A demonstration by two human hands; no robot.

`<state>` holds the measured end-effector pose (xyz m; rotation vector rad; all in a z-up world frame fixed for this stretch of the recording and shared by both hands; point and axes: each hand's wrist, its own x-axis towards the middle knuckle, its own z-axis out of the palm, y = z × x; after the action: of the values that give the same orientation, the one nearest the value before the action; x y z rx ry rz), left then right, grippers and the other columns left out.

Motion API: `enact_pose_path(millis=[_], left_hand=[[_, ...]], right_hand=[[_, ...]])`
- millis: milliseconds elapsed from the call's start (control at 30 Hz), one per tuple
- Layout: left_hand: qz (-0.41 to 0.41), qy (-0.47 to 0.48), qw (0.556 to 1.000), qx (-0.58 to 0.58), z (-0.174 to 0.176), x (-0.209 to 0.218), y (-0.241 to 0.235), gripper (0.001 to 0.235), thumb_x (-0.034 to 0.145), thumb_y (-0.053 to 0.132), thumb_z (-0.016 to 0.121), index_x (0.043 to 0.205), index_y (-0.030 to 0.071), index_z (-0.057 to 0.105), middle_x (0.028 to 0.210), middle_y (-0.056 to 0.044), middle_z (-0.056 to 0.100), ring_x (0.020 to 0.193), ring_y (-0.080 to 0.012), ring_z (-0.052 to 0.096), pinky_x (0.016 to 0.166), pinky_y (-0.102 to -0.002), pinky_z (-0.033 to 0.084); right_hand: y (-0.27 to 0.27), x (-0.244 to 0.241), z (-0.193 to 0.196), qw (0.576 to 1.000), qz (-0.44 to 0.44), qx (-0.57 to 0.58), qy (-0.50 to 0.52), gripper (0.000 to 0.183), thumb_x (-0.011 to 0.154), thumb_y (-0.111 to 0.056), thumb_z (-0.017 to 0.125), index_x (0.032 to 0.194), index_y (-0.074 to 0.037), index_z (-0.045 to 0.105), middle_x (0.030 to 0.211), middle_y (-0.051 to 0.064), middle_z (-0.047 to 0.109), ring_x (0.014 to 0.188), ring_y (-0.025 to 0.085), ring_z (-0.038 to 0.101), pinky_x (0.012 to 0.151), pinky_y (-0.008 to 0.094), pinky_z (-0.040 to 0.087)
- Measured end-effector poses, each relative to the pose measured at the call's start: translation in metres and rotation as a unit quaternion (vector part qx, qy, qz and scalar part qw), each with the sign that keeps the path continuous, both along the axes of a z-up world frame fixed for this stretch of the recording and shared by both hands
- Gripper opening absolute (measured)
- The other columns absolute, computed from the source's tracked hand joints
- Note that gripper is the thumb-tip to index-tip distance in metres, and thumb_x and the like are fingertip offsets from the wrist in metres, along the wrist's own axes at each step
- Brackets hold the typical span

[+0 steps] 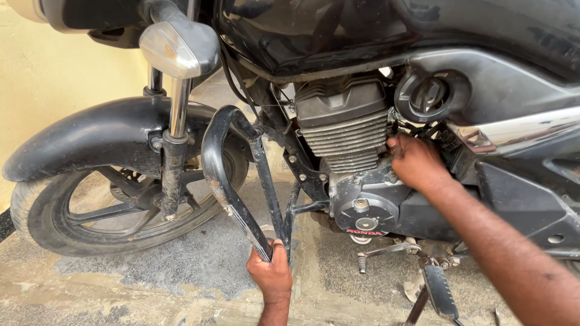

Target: The person works on the engine area of a black motorcycle parked on a paved surface, using their fingers to route and seat a thin cable or wire into fittings near the cylinder head and crankcase. They hold the crash bar with one hand for leverage while manipulating the cable end and small fittings with the other, occasionally reaching around the engine.

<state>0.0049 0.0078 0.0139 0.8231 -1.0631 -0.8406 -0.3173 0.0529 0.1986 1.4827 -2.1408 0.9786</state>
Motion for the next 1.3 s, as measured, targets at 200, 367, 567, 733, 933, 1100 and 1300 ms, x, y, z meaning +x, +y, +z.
enact_pose_path(millis=[200,367,567,733,933,1100,1300], left_hand=[[0.008,-0.018,1.0,-0.004,0.004,0.002,0.002,0.016,0.086,0.008,0.067,0.074,0.002,0.059,0.059,0.001,0.055,0.053,-0.0079,0.05,0.049,-0.028,0.042],[0.013,-0.024,1.0,-0.007,0.008,0.002,0.004,0.012,0.085,0.007,0.066,0.076,0.003,0.06,0.059,0.0,0.057,0.052,-0.0082,0.053,0.048,-0.028,0.043],[-0.004,-0.009,1.0,0.004,0.007,0.003,0.004,0.013,0.085,0.007,0.066,0.075,0.002,0.059,0.058,0.0,0.056,0.051,-0.0088,0.052,0.048,-0.029,0.042],[0.012,-0.018,1.0,-0.005,0.007,0.003,0.004,0.015,0.085,0.007,0.067,0.073,0.002,0.059,0.058,0.0,0.055,0.052,-0.0081,0.05,0.048,-0.029,0.041],[0.008,-0.015,1.0,-0.006,0.01,0.004,0.003,0.014,0.084,0.007,0.067,0.074,0.001,0.061,0.057,0.0,0.057,0.052,-0.0078,0.051,0.047,-0.029,0.041],[0.009,-0.011,1.0,-0.017,0.009,0.004,0.005,0.011,0.084,0.007,0.067,0.077,0.001,0.063,0.057,0.0,0.058,0.052,-0.0074,0.052,0.048,-0.029,0.043],[-0.018,0.0,1.0,0.003,0.012,0.009,0.006,0.009,0.085,0.007,0.065,0.078,0.0,0.064,0.057,0.0,0.06,0.048,-0.0091,0.054,0.045,-0.03,0.042]], right_hand=[[0.002,0.003,0.001,0.999,-0.003,0.038,0.02,0.035,0.107,-0.03,0.049,0.099,-0.001,0.066,0.096,0.026,0.071,0.095,0.049,0.065,0.086,0.057,0.05],[0.0,0.004,-0.001,0.998,-0.037,0.055,0.021,0.036,0.107,-0.033,0.047,0.104,-0.002,0.065,0.101,0.025,0.071,0.099,0.049,0.064,0.088,0.06,0.047],[-0.001,-0.003,-0.001,0.99,-0.073,0.11,0.041,0.038,0.111,-0.037,0.044,0.11,-0.007,0.066,0.106,0.024,0.073,0.105,0.046,0.067,0.093,0.058,0.05],[0.008,0.018,0.013,0.988,-0.1,0.116,-0.009,0.036,0.104,-0.04,0.047,0.119,-0.013,0.065,0.116,0.022,0.069,0.11,0.045,0.063,0.09,0.06,0.05],[0.005,0.021,0.011,0.983,-0.136,0.12,-0.014,0.04,0.107,-0.044,0.045,0.121,-0.013,0.065,0.118,0.022,0.069,0.112,0.045,0.063,0.092,0.06,0.05],[0.005,0.024,0.008,0.983,-0.142,0.115,-0.006,0.041,0.108,-0.044,0.044,0.122,-0.012,0.065,0.118,0.022,0.069,0.111,0.045,0.063,0.092,0.059,0.051],[0.004,0.029,0.011,0.982,-0.149,0.111,-0.025,0.041,0.107,-0.042,0.044,0.124,-0.011,0.065,0.119,0.021,0.069,0.113,0.044,0.064,0.093,0.058,0.051]])
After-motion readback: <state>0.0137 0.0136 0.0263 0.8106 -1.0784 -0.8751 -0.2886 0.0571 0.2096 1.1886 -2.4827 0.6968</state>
